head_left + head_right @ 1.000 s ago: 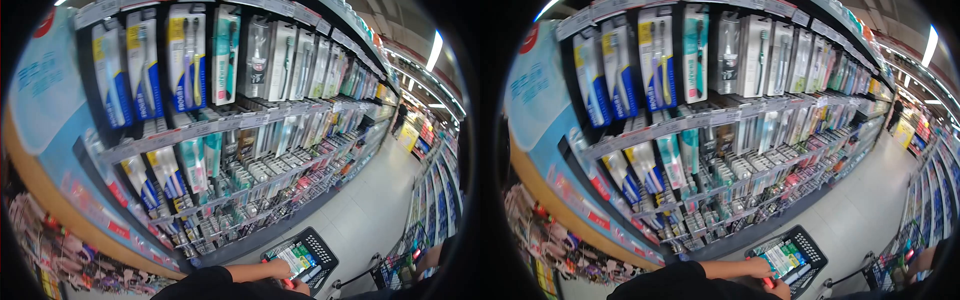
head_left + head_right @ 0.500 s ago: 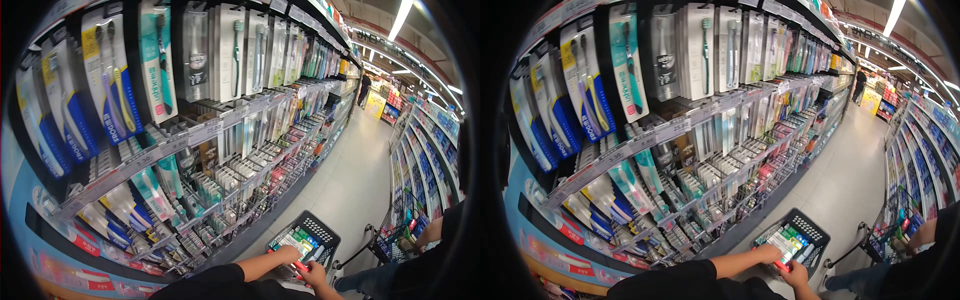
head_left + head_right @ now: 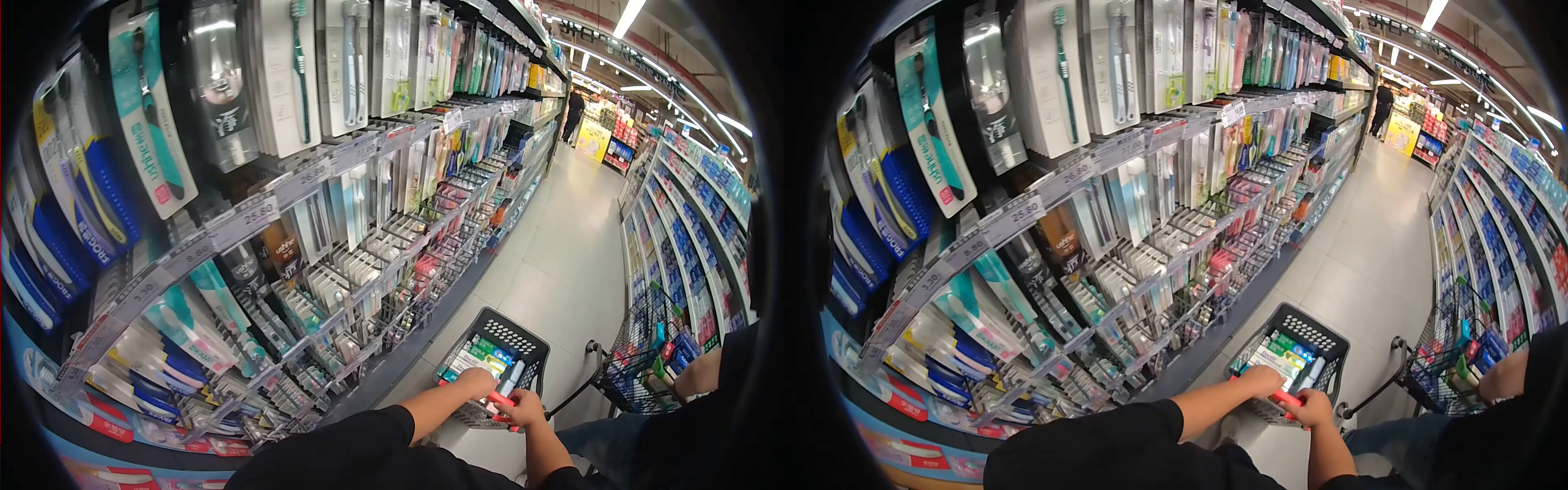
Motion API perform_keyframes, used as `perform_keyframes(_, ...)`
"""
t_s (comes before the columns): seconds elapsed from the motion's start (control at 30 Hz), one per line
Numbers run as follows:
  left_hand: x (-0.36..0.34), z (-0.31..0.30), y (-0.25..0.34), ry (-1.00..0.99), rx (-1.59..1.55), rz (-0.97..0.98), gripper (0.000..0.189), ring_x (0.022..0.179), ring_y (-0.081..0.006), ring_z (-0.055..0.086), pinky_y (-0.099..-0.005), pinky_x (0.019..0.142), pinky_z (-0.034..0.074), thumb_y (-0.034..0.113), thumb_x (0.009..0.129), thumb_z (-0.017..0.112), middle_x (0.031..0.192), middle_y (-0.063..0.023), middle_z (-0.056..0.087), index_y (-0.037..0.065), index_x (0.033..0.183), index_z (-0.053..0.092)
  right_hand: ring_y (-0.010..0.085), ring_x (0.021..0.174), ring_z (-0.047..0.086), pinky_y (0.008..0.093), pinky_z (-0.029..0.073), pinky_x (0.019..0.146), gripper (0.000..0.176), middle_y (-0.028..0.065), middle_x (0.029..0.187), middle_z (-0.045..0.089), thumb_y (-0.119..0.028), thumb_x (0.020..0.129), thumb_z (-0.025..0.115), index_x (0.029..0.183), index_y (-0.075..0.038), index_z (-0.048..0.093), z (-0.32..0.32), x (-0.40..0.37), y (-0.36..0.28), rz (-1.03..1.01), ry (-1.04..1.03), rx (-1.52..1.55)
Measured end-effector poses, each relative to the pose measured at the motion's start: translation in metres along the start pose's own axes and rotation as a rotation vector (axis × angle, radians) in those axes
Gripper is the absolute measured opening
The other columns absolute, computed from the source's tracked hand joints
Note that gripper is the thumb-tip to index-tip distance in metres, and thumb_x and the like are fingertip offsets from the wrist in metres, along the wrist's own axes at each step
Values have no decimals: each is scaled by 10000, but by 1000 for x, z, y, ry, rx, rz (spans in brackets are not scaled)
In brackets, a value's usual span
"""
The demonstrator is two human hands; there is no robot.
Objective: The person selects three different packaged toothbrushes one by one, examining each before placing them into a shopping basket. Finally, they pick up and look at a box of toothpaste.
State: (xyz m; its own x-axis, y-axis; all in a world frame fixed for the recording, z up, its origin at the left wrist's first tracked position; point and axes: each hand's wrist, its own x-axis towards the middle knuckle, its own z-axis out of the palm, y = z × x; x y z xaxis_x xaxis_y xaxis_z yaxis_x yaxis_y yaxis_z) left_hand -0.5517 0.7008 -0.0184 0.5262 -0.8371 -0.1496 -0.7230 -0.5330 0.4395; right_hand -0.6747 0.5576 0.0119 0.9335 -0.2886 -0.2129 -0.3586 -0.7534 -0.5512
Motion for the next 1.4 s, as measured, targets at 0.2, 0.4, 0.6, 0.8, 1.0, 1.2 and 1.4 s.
perform_keyframes(0.2,56,-9,-4,50,49,53,485,831,-357,629,-468,752,495,334,953,321,883,-185,653,5,845,662,284,697,643,359,501,656,593,158,748,662,-543,558,753,807,-8,691,-23,57,29,20,-9,-68)
perform_keyframes(0.4,126,-23,-13,25,-75,-78,484,874,-375,610,-476,803,460,365,926,335,909,-208,642,18,851,663,277,699,644,357,500,658,583,156,747,662,-532,565,745,811,-7,690,-60,127,48,82,-100,2)
perform_keyframes(0.6,202,-45,-23,-68,-56,-163,477,908,-344,611,-449,826,453,377,919,337,939,-198,644,42,898,674,279,715,648,357,503,669,607,170,756,659,-545,553,738,846,-15,691,-87,206,81,39,-160,-18)
perform_keyframes(0.8,274,-67,-46,-156,52,-105,441,939,-324,606,-423,842,453,418,871,388,1006,-148,644,98,949,682,264,732,648,345,498,681,589,146,772,665,-540,577,732,883,-39,688,-123,265,79,22,-185,-51)
perform_keyframes(1.0,326,-82,-57,-82,-45,-283,424,932,-317,610,-415,815,472,422,804,457,989,-147,647,83,917,683,241,665,632,344,489,641,535,133,714,652,-503,594,739,820,-23,673,-146,317,85,-32,-194,-17)
perform_keyframes(1.2,378,-94,-75,-25,-104,-301,378,939,-321,608,-421,825,468,376,776,482,987,-154,646,89,914,686,203,546,602,332,487,553,479,116,640,625,-446,617,749,806,-14,664,-149,381,116,-104,-130,28)
perform_keyframes(1.4,437,-115,-91,0,-137,-310,335,911,-307,618,-418,800,480,381,755,503,949,-130,656,133,870,698,245,589,608,338,470,580,506,137,640,624,-474,608,749,820,-20,674,-175,438,121,-69,-122,67)
